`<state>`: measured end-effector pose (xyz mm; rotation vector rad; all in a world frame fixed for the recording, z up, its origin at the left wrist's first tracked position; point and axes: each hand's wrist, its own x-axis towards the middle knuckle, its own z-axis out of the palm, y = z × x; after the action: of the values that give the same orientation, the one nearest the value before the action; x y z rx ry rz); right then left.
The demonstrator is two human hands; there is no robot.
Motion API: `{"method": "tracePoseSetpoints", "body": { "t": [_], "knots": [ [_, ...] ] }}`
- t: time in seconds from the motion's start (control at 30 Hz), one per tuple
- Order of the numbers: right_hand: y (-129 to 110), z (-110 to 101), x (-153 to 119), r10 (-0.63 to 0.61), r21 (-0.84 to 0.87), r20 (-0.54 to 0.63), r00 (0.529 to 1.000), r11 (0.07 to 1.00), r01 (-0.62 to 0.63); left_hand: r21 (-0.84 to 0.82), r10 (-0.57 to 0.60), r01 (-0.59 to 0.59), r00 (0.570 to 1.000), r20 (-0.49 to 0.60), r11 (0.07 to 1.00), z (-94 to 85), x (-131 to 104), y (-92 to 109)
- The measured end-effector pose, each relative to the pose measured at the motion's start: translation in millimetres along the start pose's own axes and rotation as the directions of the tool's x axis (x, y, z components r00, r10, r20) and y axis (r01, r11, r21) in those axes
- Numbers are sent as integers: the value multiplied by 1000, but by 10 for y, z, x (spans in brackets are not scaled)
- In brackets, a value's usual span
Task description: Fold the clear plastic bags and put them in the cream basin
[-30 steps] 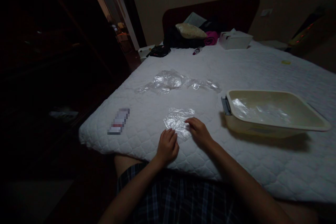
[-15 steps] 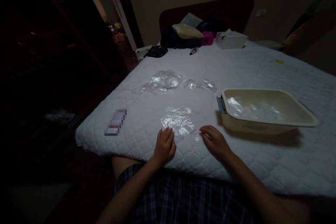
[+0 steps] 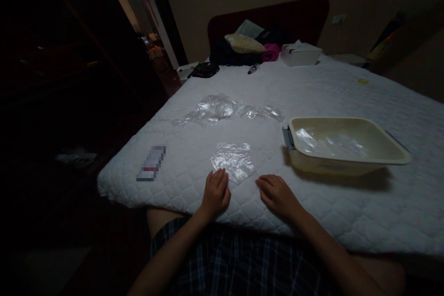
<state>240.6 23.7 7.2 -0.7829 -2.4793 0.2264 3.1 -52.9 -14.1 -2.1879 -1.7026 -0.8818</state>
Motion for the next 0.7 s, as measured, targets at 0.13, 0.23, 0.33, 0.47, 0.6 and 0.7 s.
{"method": "tracePoseSetpoints", "body": {
  "t": [0.13, 0.23, 0.33, 0.47, 0.6, 0.7],
  "knots": [
    [1, 3, -1, 8, 1, -7, 1000, 1000, -8, -17, -16, 17, 1000, 19, 1000, -3, 12, 5],
    [9, 1, -3, 3, 8, -12, 1000, 1000, -3, -17, -25, 25, 999, 28, 1000, -2, 17, 4],
    [10, -14, 7, 6, 14, -25, 1000, 1000, -6, -6, -21, 22, 999, 33, 1000, -2, 15, 0],
    [-5, -79, 76, 11, 2, -59, 998, 1000, -11, -3, -22, 22, 999, 45, 1000, -3, 10, -3],
    [-6, -143, 243, -16, -13, -75, 997, 1000, 15, -2, -21, 21, 999, 45, 1000, -5, 13, 1],
    [2, -133, 428, -27, -11, -92, 995, 1000, 26, -4, -20, 20, 999, 48, 1000, -12, 21, 5]
  ]
}}
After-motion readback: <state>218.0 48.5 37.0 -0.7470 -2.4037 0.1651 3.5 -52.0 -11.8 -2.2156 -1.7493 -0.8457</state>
